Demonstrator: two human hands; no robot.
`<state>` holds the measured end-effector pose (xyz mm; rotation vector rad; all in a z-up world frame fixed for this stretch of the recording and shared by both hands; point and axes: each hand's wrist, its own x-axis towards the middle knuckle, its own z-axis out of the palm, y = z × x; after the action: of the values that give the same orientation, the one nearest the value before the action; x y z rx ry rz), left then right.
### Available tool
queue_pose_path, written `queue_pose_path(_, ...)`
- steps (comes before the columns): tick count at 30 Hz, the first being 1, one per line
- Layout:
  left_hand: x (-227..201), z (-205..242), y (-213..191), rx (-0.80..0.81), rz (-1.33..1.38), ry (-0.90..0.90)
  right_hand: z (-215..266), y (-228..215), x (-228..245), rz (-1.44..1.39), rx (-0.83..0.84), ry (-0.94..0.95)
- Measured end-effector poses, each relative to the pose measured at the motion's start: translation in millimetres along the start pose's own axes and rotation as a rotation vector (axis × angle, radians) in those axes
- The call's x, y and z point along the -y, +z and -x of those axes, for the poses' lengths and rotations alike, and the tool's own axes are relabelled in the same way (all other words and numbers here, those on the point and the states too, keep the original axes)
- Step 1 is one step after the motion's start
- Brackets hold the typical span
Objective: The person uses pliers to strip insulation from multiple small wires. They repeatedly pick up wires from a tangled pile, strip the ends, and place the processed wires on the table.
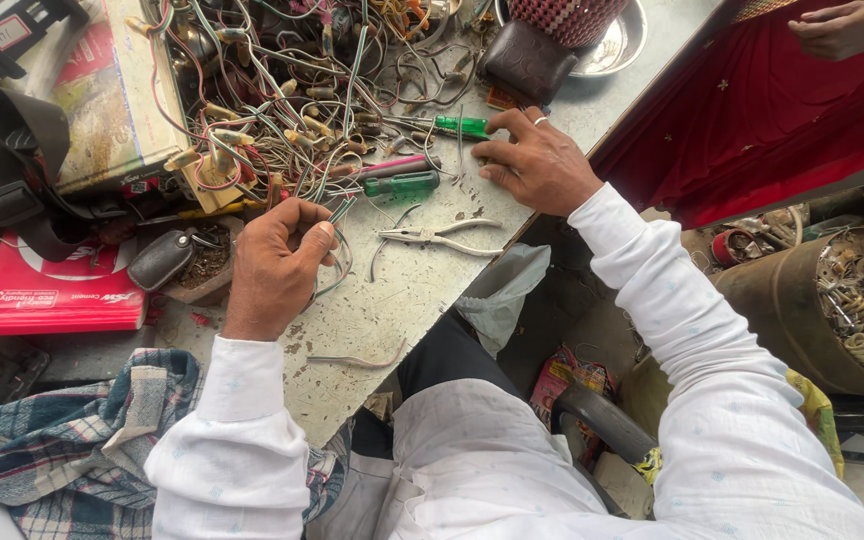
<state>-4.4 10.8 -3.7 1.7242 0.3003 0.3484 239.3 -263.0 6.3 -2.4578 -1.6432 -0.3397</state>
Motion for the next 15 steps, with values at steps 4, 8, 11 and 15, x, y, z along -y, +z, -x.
queue_pose_path(4,-1,0,1,-0.004,-0.02,0.005,14,-2,-16,-0.004,-0.039,-0.047)
queue_pose_path(8,-3,1,1,-0.002,-0.028,-0.008,15,2,-32,0.002,-0.072,-0.006)
queue_pose_path(11,-5,1,0,-0.001,-0.033,0.0,11,8,-40,-0.035,-0.099,0.012)
queue_pose_path(15,-4,0,2,-0.001,-0.031,0.004,13,5,-41,-0.008,-0.145,-0.007)
